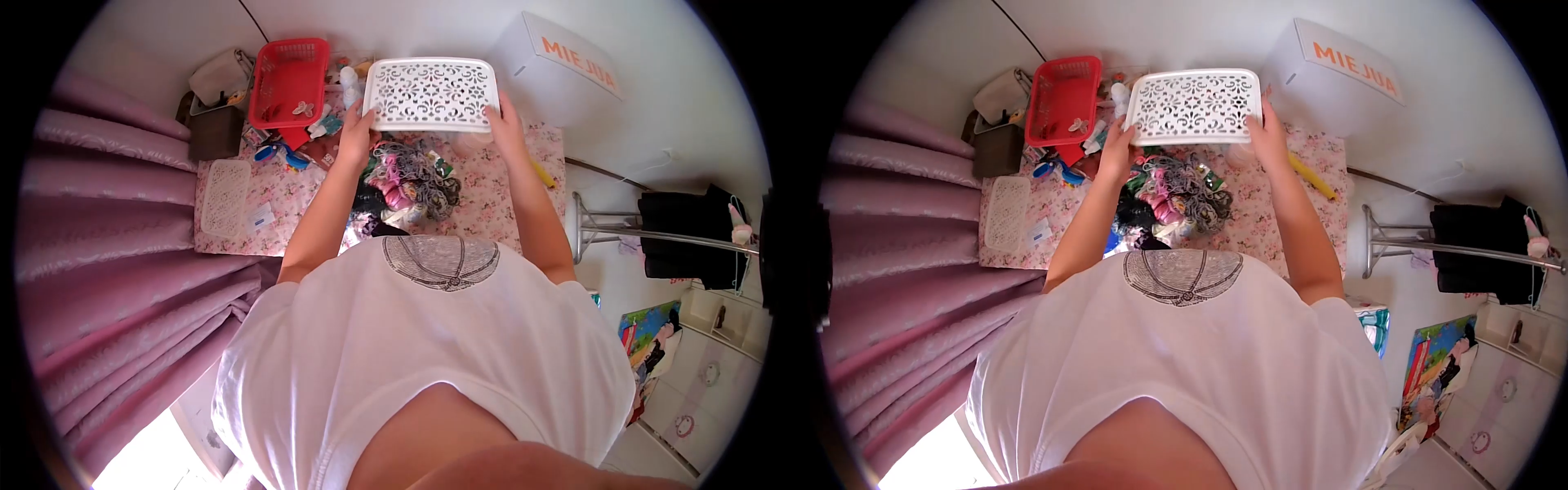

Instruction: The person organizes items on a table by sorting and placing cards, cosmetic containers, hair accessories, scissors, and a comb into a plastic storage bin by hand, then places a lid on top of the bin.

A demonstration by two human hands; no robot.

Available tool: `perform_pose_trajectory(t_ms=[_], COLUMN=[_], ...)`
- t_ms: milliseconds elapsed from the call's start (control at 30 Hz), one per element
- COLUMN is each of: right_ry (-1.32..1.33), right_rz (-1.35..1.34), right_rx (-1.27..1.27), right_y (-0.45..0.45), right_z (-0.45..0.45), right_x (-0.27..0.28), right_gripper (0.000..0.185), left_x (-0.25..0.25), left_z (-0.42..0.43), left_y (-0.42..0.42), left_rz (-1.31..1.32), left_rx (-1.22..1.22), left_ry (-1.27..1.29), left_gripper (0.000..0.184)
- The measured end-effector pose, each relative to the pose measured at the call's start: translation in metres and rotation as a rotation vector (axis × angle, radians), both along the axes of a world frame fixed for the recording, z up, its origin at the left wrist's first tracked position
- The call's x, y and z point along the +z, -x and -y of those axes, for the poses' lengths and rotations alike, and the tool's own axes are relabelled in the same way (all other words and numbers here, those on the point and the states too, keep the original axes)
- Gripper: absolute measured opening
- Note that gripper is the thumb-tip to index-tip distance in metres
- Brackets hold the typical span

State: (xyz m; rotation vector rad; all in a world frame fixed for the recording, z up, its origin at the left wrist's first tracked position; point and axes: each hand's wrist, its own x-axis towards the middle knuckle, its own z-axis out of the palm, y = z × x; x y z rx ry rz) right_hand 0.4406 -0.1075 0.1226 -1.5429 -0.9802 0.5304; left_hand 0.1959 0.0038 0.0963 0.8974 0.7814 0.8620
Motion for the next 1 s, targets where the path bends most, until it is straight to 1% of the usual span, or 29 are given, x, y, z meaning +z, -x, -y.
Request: perform_pose_trajectory(t_ms=[33, 100, 200, 233, 333, 367, 467, 500, 567, 600, 667, 767, 900, 967, 1000], right_ry=[0.027, 0.045, 0.141, 0.183, 0.131, 0.109, 0.213, 0.247, 0.323, 0.376, 0.48, 0.428, 0.491, 0.513, 0.591], right_rz=[0.032, -0.051, -0.136, -0.159, -0.153, -0.109, -0.114, -0.13, -0.167, -0.033, 0.234, 0.258, 0.104, 0.061, 0.072], right_rx=[0.036, 0.074, 0.109, 0.116, 0.262, 0.299, 0.258, 0.242, 0.21, 0.184, 0.137, 0.216, 0.188, 0.211, 0.254], right_y=[-0.017, -0.044, -0.074, -0.082, -0.103, -0.106, -0.11, -0.111, -0.113, -0.113, -0.104, -0.112, -0.104, -0.1, -0.101], right_z=[-0.007, -0.02, -0.035, -0.041, -0.058, -0.063, -0.074, -0.077, -0.078, -0.079, -0.077, -0.078, -0.069, -0.067, -0.068], right_x=[-0.003, -0.009, -0.023, -0.032, -0.073, -0.084, -0.116, -0.124, -0.141, -0.14, -0.122, -0.137, -0.123, -0.112, -0.106], right_gripper=[0.044, 0.042, 0.039, 0.039, 0.038, 0.039, 0.042, 0.042, 0.044, 0.045, 0.046, 0.051, 0.056, 0.061, 0.067], left_x=[0.004, 0.004, -0.001, -0.009, -0.052, -0.071, -0.103, -0.108, -0.118, -0.123, -0.134, -0.141, -0.128, -0.119, -0.114], left_z=[-0.004, -0.015, -0.033, -0.04, -0.066, -0.076, -0.099, -0.098, -0.094, -0.092, -0.089, -0.087, -0.084, -0.079, -0.076], left_y=[-0.011, -0.028, -0.048, -0.053, -0.069, -0.071, -0.071, -0.073, -0.073, -0.074, -0.075, -0.073, -0.073, -0.074, -0.075], left_rz=[0.001, -0.004, -0.13, -0.165, -0.214, -0.226, -0.592, -0.772, -0.859, -0.901, -0.892, -0.885, -0.925, -0.886, -0.867], left_rx=[0.026, 0.051, -0.002, 0.0, 0.075, 0.11, 0.023, 0.069, 0.11, 0.132, 0.137, 0.1, 0.076, 0.081, 0.083], left_ry=[-0.015, -0.037, -0.102, -0.127, -0.292, -0.344, -0.533, -0.649, -0.735, -0.778, -0.717, -0.688, -0.733, -0.744, -0.75], left_gripper=[0.028, 0.031, 0.032, 0.033, 0.032, 0.031, 0.031, 0.027, 0.031, 0.034, 0.034, 0.035, 0.037, 0.045, 0.049])
